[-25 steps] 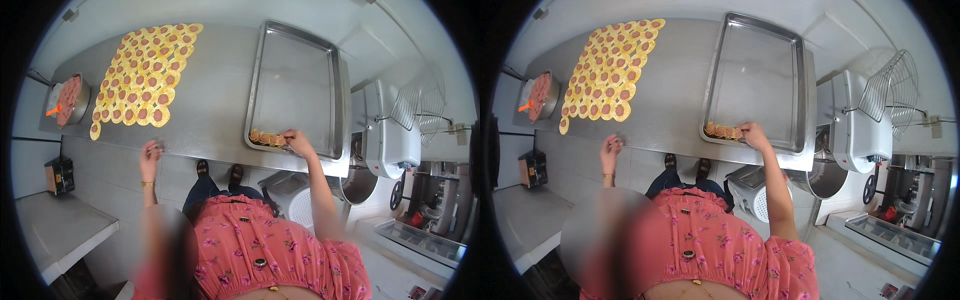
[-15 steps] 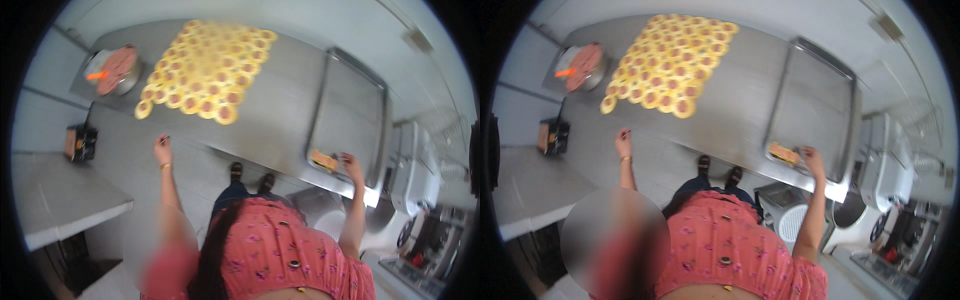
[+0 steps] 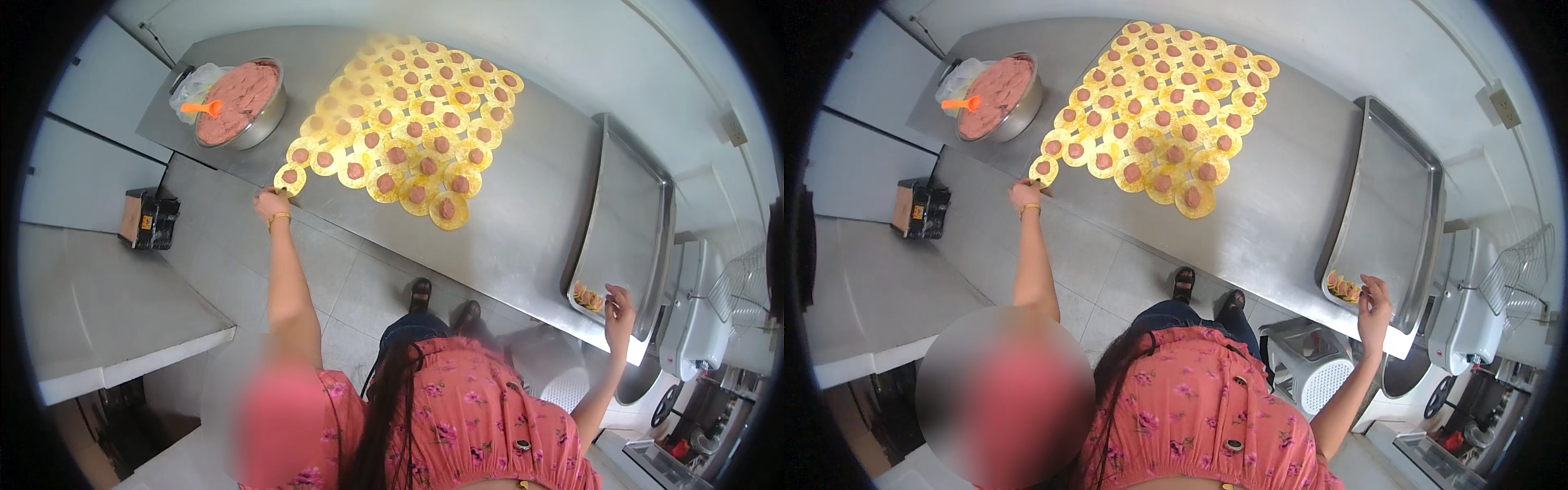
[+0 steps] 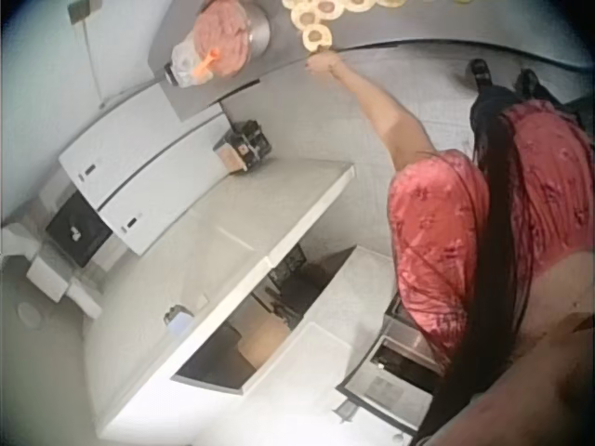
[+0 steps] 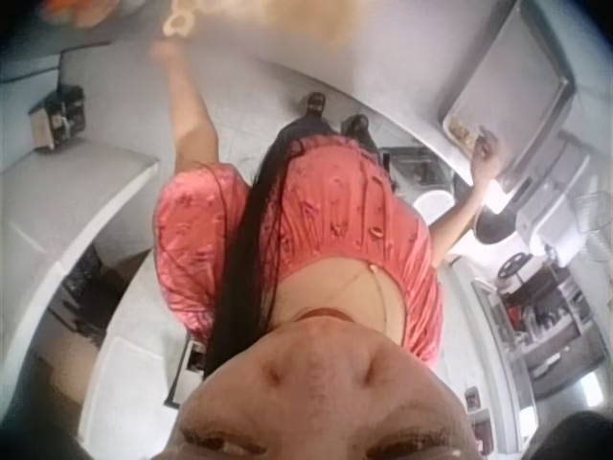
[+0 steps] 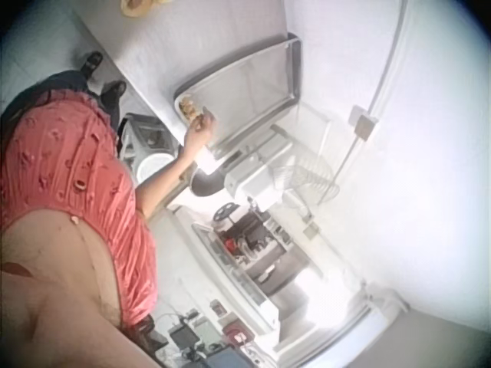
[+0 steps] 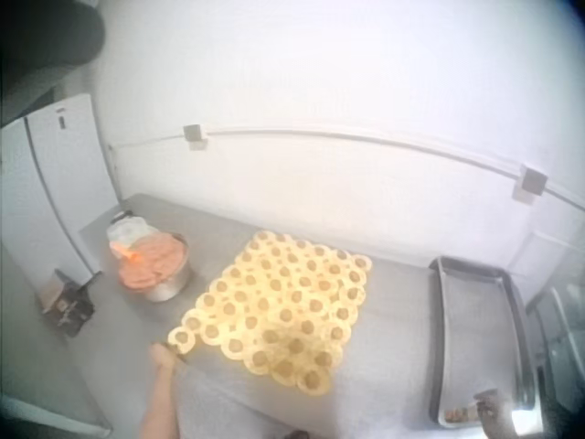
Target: The person repeatedly picks up a round yellow pastry base with a pink filling, folds it in half, and places it on a metal tray. The person continues this process, filling the tray with the folded pastries.
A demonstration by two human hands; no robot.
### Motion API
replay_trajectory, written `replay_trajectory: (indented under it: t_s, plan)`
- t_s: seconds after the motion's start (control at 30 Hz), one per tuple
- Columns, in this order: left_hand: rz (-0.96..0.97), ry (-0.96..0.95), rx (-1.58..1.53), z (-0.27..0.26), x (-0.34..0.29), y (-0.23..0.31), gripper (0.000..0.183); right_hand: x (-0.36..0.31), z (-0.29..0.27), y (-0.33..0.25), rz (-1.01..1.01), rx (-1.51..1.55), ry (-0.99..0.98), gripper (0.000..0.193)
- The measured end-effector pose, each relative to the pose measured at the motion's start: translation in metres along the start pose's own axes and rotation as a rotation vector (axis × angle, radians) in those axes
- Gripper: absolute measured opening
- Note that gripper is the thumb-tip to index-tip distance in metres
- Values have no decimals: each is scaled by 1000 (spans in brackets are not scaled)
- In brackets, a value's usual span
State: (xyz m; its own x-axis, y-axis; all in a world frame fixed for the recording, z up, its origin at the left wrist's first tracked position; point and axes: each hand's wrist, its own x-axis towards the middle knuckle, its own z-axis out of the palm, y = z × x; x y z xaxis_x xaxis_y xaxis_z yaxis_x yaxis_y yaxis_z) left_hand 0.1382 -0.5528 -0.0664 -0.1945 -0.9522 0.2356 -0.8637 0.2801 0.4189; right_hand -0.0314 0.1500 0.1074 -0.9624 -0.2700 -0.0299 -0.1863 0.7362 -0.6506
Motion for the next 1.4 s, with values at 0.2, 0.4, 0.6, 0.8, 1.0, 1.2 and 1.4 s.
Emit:
replay_trajectory:
  t_s: [0.2,0.4,0.6,0.8,1.0,1.2,1.4]
  plan:
    - [-106,-125,-159,-7,17,-6,17,-17,34,-16,21,113,-29,39]
    - [-33,-115,-148,-4,17,-12,22,-18,63,-17,-22,153,-83,38]
    - [-456,-276,-1395,6,20,-17,34,-15,80,-28,-32,222,-147,36]
    - [-560,-499,-1642,-35,-6,13,36,-8,96,-52,-45,216,-175,35]
    - [-407,-1191,-1569,-85,-122,121,39,-5,147,-95,56,678,-328,26]
    - [-228,-1762,-1211,-78,-273,213,33,-3,176,-90,402,1319,-234,31]
    - [437,-1569,-770,-37,-340,238,28,-17,185,-45,592,1120,149,12]
